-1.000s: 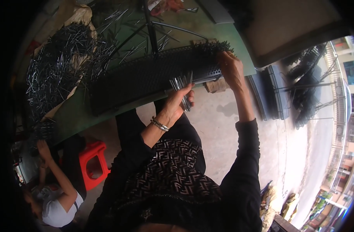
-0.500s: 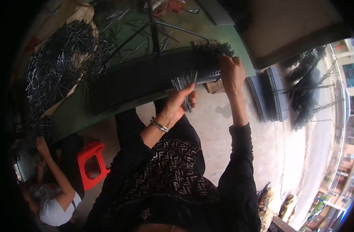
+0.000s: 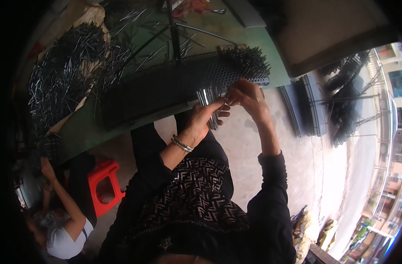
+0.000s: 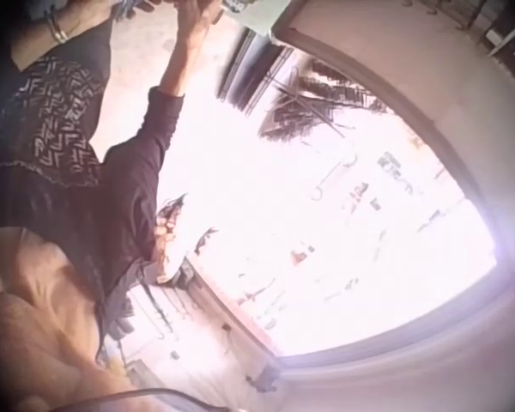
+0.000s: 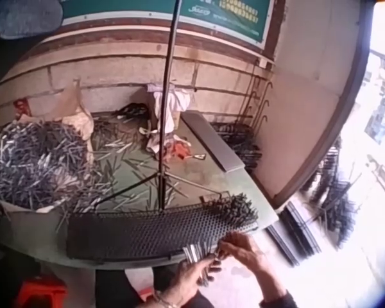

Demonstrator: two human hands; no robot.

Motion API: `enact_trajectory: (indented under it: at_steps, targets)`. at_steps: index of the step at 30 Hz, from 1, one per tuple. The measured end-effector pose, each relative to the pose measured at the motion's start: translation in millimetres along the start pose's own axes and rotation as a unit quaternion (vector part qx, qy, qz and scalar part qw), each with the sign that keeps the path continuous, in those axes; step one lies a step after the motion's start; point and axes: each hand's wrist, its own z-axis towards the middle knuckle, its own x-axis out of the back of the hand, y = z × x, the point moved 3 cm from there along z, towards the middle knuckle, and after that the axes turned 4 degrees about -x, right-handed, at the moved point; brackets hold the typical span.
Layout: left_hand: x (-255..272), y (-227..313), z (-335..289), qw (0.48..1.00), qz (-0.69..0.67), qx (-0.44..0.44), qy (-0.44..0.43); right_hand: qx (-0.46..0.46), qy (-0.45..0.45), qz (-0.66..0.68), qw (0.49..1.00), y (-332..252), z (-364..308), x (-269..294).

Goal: Manually inserting metal spikes into a wire mesh grid.

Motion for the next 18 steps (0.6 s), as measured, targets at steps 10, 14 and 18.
enact_trajectory:
  at_steps: [10,14,18]
  targets:
    - [16,-15,22,0.984,-0.172,0.037,0.006,0.219,0.363,-0.188,0.886,-11,-3,58]
    - [14,-17,22,0.979,-0.203,0.017,-0.007,0.197,0.368,-0.246,0.875,-9,5,59]
    - [15,-16,21,0.979,-0.202,0.006,-0.008,0.194,0.354,-0.212,0.890,-7,10,63]
